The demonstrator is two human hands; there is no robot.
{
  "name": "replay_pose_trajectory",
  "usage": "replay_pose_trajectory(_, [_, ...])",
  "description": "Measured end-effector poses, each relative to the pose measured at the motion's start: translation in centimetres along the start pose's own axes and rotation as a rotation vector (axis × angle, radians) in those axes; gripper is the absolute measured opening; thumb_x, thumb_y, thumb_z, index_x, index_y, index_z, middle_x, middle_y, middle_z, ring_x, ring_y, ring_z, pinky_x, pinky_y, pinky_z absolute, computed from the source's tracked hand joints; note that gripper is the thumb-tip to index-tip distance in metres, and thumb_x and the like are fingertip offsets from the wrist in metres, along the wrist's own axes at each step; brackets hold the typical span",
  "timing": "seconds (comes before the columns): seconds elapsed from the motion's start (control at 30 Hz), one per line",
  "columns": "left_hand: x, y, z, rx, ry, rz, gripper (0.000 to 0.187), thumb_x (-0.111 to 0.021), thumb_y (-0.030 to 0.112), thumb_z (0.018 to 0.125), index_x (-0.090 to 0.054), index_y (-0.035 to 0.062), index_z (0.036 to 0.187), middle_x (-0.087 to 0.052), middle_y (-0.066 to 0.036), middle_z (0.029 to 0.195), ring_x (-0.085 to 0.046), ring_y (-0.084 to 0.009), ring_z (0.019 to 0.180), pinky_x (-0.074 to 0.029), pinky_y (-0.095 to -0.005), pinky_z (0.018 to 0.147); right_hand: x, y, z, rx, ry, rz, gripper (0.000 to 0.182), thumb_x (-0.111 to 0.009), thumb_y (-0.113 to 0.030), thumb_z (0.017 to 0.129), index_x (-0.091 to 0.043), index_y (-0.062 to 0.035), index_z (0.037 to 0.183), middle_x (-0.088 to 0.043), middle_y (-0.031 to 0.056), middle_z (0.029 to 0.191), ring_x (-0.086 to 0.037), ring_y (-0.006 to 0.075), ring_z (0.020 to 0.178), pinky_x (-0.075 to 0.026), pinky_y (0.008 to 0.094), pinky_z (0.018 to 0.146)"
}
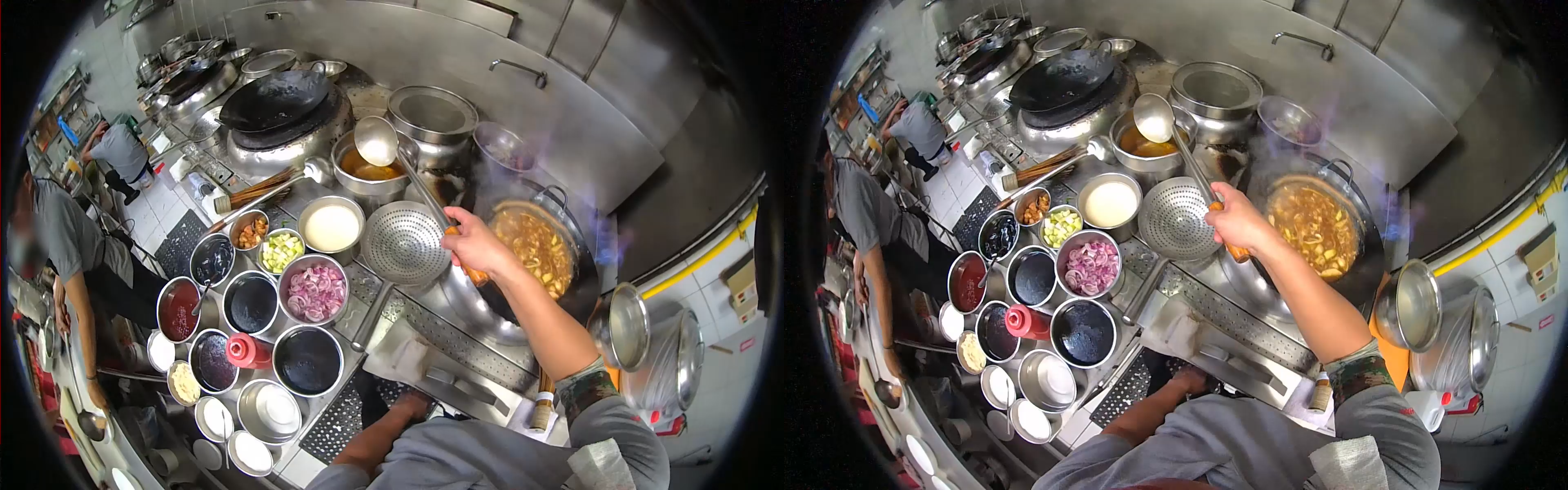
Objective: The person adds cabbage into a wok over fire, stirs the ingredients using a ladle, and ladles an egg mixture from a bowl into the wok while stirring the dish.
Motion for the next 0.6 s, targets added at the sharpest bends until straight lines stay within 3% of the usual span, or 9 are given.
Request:
replay_pose_trajectory(0.03, [2.1, 1.5, -1.6, 0.021, -0.087, 0.026, 0.043, -0.052, 0.023, 0.090, -0.064, 0.0014, 0.125, -0.058, -0.022, 0.134, -0.058, -0.0363, 0.124, -0.047, -0.0481, 0.103, -0.3, 0.0, 0.4, 0.000, -0.015, 0.007, 0.059, -0.059, -0.002, 0.083, -0.043, 0.0010, 0.139, -0.059, 0.0046, 0.077, -0.054, 0.0116, 0.052, -0.045, 0.0286, 0.049])
replay_pose_trajectory(0.07, [3.2, 2.2, -2.3, 0.027, -0.040, -0.010, 0.041, -0.052, 0.020, 0.090, -0.064, 0.0013, 0.125, -0.059, -0.022, 0.134, -0.058, -0.0367, 0.123, -0.046, -0.0483, 0.104, -0.4, 0.3, 0.9, -0.002, -0.028, 0.015, 0.058, -0.059, -0.002, 0.083, -0.043, 0.0007, 0.139, -0.059, 0.0044, 0.077, -0.054, 0.0115, 0.052, -0.045, 0.0285, 0.048])
replay_pose_trajectory(0.23, [-0.1, 1.2, -0.7, 0.013, -0.037, 0.035, 0.040, -0.052, 0.021, 0.091, -0.065, 0.0014, 0.124, -0.060, -0.022, 0.133, -0.059, -0.0351, 0.122, -0.047, -0.0479, 0.103, -0.5, -0.3, 0.6, -0.069, -0.052, 0.092, 0.057, -0.058, -0.001, 0.084, -0.043, -0.0017, 0.139, -0.058, 0.0029, 0.075, -0.053, 0.0111, 0.051, -0.045, 0.0286, 0.044])
replay_pose_trajectory(0.4, [-2.2, 0.9, 0.5, 0.007, -0.109, 0.073, 0.044, -0.053, 0.022, 0.090, -0.062, 0.0007, 0.128, -0.057, -0.021, 0.137, -0.057, -0.0349, 0.125, -0.045, -0.0468, 0.105, 1.3, 3.1, -2.0, -0.073, -0.128, 0.903, 0.059, -0.057, -0.001, 0.090, -0.034, -0.0050, 0.144, -0.058, 0.0102, 0.089, -0.051, 0.0103, 0.055, -0.040, 0.0267, 0.038])
replay_pose_trajectory(0.53, [0.3, 2.0, -0.3, 0.061, -0.015, 0.053, 0.050, -0.055, 0.029, 0.090, -0.058, 0.0022, 0.133, -0.052, -0.021, 0.143, -0.050, -0.0345, 0.133, -0.041, -0.0464, 0.110, 4.9, 4.3, -9.0, -0.009, -0.153, 1.057, 0.053, -0.055, -0.004, 0.092, -0.040, -0.0097, 0.142, -0.053, 0.0097, 0.091, -0.047, 0.0096, 0.050, -0.041, 0.0254, 0.037])
replay_pose_trajectory(0.6, [1.6, 2.4, -0.9, 0.045, -0.120, 0.063, 0.050, -0.057, 0.030, 0.090, -0.059, 0.0053, 0.133, -0.051, -0.020, 0.143, -0.049, -0.0346, 0.134, -0.039, -0.0468, 0.111, 7.5, 4.4, -13.2, 0.042, -0.114, 1.006, 0.057, -0.055, -0.004, 0.091, -0.037, -0.0098, 0.145, -0.052, 0.0107, 0.092, -0.045, 0.0097, 0.048, -0.040, 0.0254, 0.035])
Point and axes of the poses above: each hand's wrist, its own z-axis towards the middle knuckle, its own x-axis out of the back of the hand, y = z × x, the point moved 3 cm from there along z, towards the middle knuckle
